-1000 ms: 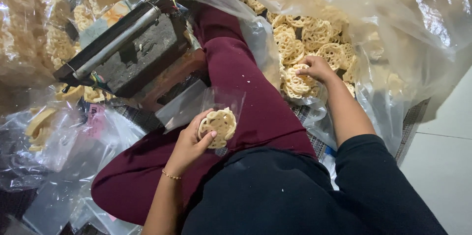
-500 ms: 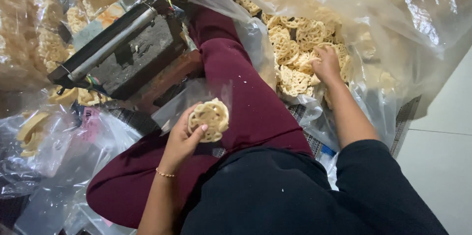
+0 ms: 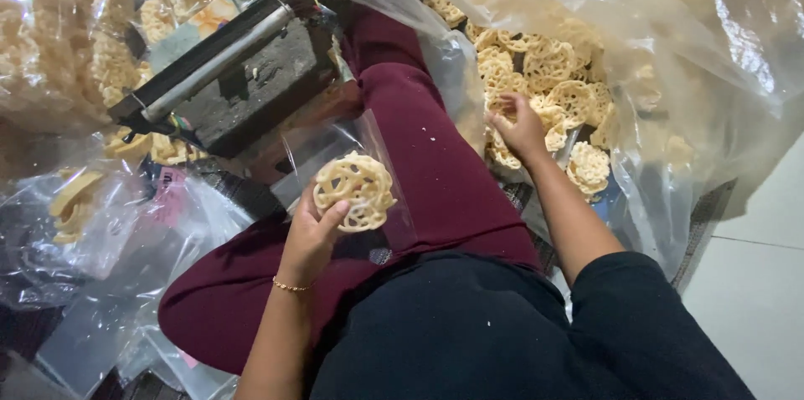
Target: The person is manually filling small plastic bags with individual snacks from a large pile.
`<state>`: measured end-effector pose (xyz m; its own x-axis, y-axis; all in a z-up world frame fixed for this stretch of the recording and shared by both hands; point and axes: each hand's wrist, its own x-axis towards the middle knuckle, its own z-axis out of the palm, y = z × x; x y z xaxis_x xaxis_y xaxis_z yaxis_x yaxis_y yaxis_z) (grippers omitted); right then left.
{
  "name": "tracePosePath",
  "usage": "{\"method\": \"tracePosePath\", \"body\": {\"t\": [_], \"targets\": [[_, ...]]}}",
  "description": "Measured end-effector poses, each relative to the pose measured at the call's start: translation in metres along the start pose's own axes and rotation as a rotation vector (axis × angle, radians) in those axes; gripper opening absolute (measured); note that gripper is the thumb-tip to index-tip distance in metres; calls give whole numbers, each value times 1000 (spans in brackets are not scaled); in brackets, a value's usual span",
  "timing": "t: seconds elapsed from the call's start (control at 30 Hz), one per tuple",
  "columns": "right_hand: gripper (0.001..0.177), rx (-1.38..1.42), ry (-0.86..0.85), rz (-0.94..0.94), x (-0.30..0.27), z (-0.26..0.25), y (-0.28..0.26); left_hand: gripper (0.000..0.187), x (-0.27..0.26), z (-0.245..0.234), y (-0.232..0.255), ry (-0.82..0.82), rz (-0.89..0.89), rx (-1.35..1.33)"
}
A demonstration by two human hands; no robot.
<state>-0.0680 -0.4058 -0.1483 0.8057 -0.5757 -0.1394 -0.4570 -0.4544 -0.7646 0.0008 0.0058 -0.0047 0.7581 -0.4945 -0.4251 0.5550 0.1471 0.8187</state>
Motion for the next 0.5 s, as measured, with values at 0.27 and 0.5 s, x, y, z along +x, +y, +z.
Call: {"method": "tracePosePath", "body": {"t": [0.27,0.5], "targets": [[41,404,148,166,15,-35,16,77,-5,15,22,-69,125,197],[23,911,-34,-332,-14,-75,-115,75,-7,40,52,-319,286,689]]}}
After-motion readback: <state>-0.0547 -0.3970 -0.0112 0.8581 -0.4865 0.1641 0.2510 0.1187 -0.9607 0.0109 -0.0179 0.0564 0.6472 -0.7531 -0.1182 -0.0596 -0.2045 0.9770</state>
